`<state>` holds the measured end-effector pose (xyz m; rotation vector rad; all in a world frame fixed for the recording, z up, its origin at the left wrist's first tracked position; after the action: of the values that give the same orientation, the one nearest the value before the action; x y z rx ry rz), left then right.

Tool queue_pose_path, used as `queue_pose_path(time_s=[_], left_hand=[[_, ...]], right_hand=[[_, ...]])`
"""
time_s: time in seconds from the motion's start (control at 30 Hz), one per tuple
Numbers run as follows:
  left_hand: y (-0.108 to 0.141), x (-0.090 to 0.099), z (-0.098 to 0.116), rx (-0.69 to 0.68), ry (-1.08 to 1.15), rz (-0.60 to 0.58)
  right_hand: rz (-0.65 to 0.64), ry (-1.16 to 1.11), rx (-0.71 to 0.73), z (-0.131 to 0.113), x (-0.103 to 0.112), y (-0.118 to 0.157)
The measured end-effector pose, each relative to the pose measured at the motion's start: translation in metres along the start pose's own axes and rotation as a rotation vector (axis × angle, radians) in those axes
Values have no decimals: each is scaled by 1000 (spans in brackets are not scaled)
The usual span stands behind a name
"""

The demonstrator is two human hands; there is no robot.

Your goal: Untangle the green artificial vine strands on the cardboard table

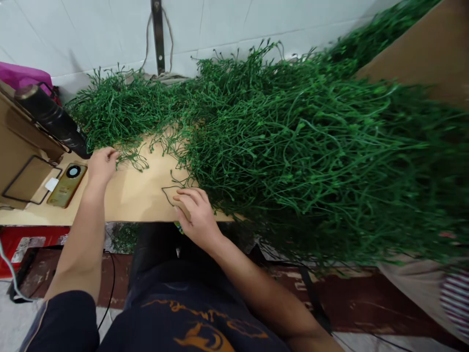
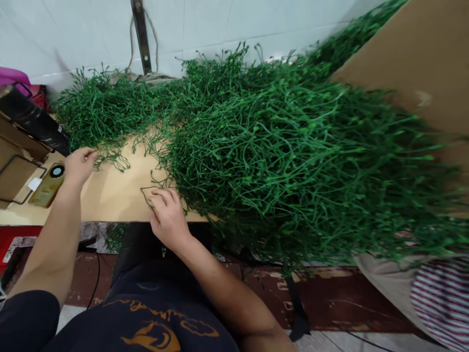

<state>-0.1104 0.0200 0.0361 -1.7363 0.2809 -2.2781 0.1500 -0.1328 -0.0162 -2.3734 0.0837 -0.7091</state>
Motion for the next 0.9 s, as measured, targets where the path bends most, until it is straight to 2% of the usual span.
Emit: queue_pose_path(time_s=[0.1, 0.17, 0.23, 0.37, 0.4, 0.47, 0.57, 0.7, 0.8, 0.9], left_hand=[[-7, 14, -5, 72, 292, 152], [-6, 20, -5, 69, 357, 172], [0, 19, -5, 27, 271, 105], [15, -1, -3, -52, -22, -218], [18, -6, -3, -42, -53, -261], [20, -13, -3, 16, -31, -258], [19, -12, -5, 119, 225, -128], [24, 2, -2, 143, 679, 14], [41, 12, 8, 136, 838, 13], [61, 12, 21, 139, 897, -68]], right_hand=[[20, -26, -11, 1, 2, -2], [11, -34, -11, 1, 0, -4], [-9, -52, -5, -1, -4, -5], [-33, -80, 24, -4, -11, -5], [-34, -73, 30, -4, -11, -5], [-37, -54, 35, -2, -9, -4], [-31, -43, 11, 4, -4, -3], [-14, -79, -49, 9, -1, -5], [-18, -187, -143, 8, -4, -12], [-21, -432, -311, 6, -11, -23]])
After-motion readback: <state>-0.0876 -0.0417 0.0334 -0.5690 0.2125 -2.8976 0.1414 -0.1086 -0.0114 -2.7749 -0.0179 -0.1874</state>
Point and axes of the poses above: each hand's wrist, its own y-axis away from the middle knuckle, its own x-axis out of the back of the hand, z = x × y, the point moved 1 cm from there along -y, towards the middle knuckle, and after that the axes turned 5 degrees about -y, right-handed, at the moved point
